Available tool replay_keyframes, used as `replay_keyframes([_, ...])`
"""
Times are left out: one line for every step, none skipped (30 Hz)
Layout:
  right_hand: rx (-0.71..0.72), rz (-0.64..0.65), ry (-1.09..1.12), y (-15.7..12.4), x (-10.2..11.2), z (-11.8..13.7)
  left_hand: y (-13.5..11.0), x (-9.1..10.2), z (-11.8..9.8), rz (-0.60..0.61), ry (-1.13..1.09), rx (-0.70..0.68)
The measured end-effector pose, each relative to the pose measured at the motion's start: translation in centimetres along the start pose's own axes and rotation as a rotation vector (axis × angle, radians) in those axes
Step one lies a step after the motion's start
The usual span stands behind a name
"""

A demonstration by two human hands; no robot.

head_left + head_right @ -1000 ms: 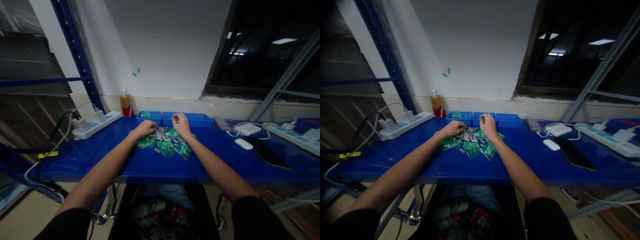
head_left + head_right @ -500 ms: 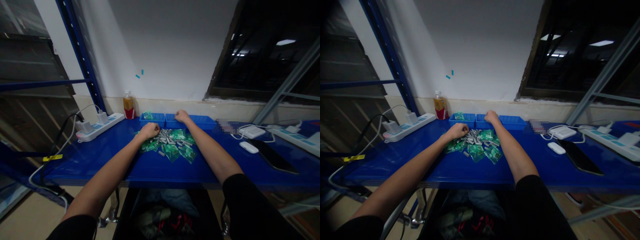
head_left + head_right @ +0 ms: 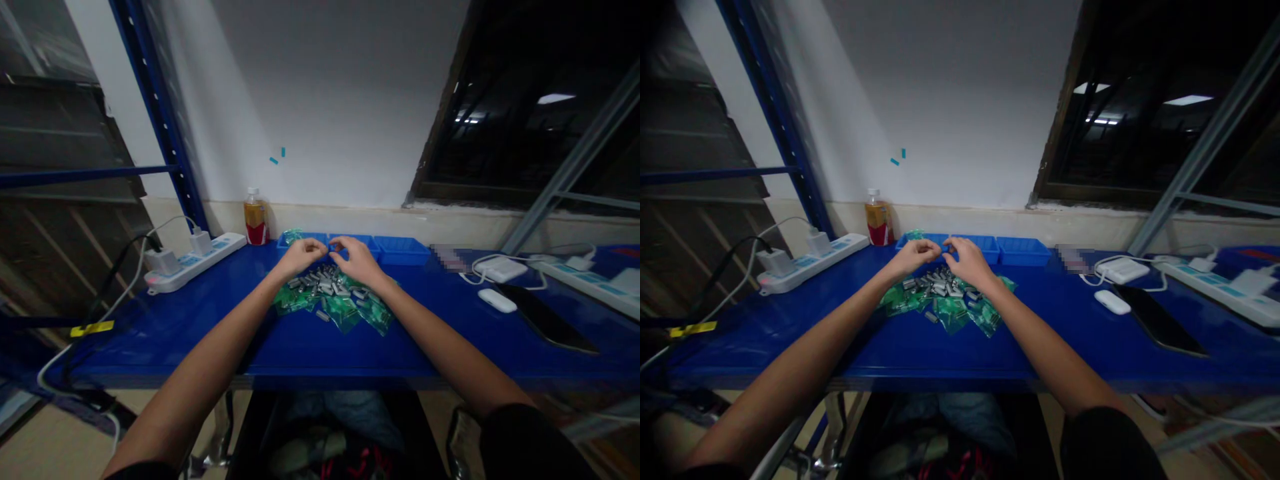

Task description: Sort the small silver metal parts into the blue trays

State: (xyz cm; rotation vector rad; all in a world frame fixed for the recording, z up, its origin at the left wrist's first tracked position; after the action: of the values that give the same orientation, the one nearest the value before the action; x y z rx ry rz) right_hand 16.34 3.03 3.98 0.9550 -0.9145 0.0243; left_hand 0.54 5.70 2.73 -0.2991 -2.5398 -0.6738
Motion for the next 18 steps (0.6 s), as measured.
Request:
replay_keyframes([0.034, -0.002, 0.019, -0.6, 0.0, 0.5, -0.1, -0.1, 0.0, 0.043, -0.065, 0.005])
replay_keyframes([0.045, -0.002, 0.031, -1.1, 0.0, 0.8, -0.2, -0.2, 0.0, 0.085, -0.126, 0.016])
replay_keyframes([0.039, -0.005, 0.044, -1.4, -0.1, 0.9, -0.3, -0.3, 0.0, 0.123, -0.175, 0.032])
replay_keyframes([0.026, -0.009, 0.059, -1.5, -0.1, 0.9, -0.4, -0.4, 0.1, 0.154, -0.207, 0.052])
replay_keyframes([0.013, -0.01, 0.075, -1.6, -0.2, 0.8, -0.5, -0.5, 0.1, 0.176, -0.218, 0.071])
replay_keyframes([0.006, -0.006, 0.094, -1.6, -0.2, 0.7, -0.6, -0.5, 0.1, 0.193, -0.221, 0.085])
replay_keyframes([0.006, 0.001, 0.113, -1.6, -0.2, 0.6, -0.7, -0.5, 0.0, 0.206, -0.219, 0.093])
replay_keyframes([0.015, 0.014, 0.128, -1.6, -0.3, 0.6, -0.7, -0.6, -0.1, 0.218, -0.211, 0.094])
replay_keyframes([0.029, 0.03, 0.138, -1.6, -0.3, 0.6, -0.8, -0.6, -0.2, 0.227, -0.194, 0.089])
replay_keyframes([0.045, 0.042, 0.14, -1.6, -0.3, 0.7, -0.8, -0.6, -0.4, 0.231, -0.164, 0.083])
replay_keyframes([0.057, 0.049, 0.131, -1.6, -0.3, 0.7, -0.7, -0.7, -0.5, 0.23, -0.126, 0.076])
replay_keyframes([0.061, 0.048, 0.112, -1.6, -0.2, 0.7, -0.7, -0.7, -0.6, 0.224, -0.089, 0.071])
replay_keyframes([0.053, 0.042, 0.088, -1.6, -0.2, 0.7, -0.8, -0.8, -0.8, 0.212, -0.058, 0.072])
replay_keyframes([0.034, 0.031, 0.063, -1.6, -0.1, 0.5, -0.8, -0.8, -0.9, 0.188, -0.03, 0.064])
replay_keyframes([0.008, 0.016, 0.039, -1.5, -0.1, 0.4, -0.8, -0.9, -1.1, 0.153, 0.001, 0.041])
replay_keyframes([-0.019, 0.001, 0.02, -1.5, -0.1, 0.2, -0.9, -0.9, -1.3, 0.122, 0.035, -0.005])
replay_keyframes([-0.042, -0.01, 0.005, -1.5, -0.2, 0.0, -1.1, -1.0, -1.6, 0.101, 0.074, -0.07])
replay_keyframes([-0.058, -0.018, -0.006, -1.4, -0.3, -0.1, -1.2, -1.1, -1.9, 0.091, 0.121, -0.147])
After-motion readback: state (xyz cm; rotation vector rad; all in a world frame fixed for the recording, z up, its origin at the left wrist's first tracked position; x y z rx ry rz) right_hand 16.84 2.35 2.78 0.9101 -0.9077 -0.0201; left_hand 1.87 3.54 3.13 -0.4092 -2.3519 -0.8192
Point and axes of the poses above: each hand's wrist, its own y-axis towards the middle knuckle, its own x-axis out of the back of the hand, z = x × y, the point moved 3 cm from there along y, towards the middle knuckle, and after that the axes turned 3 degrees about x, right-handed, at the moved point
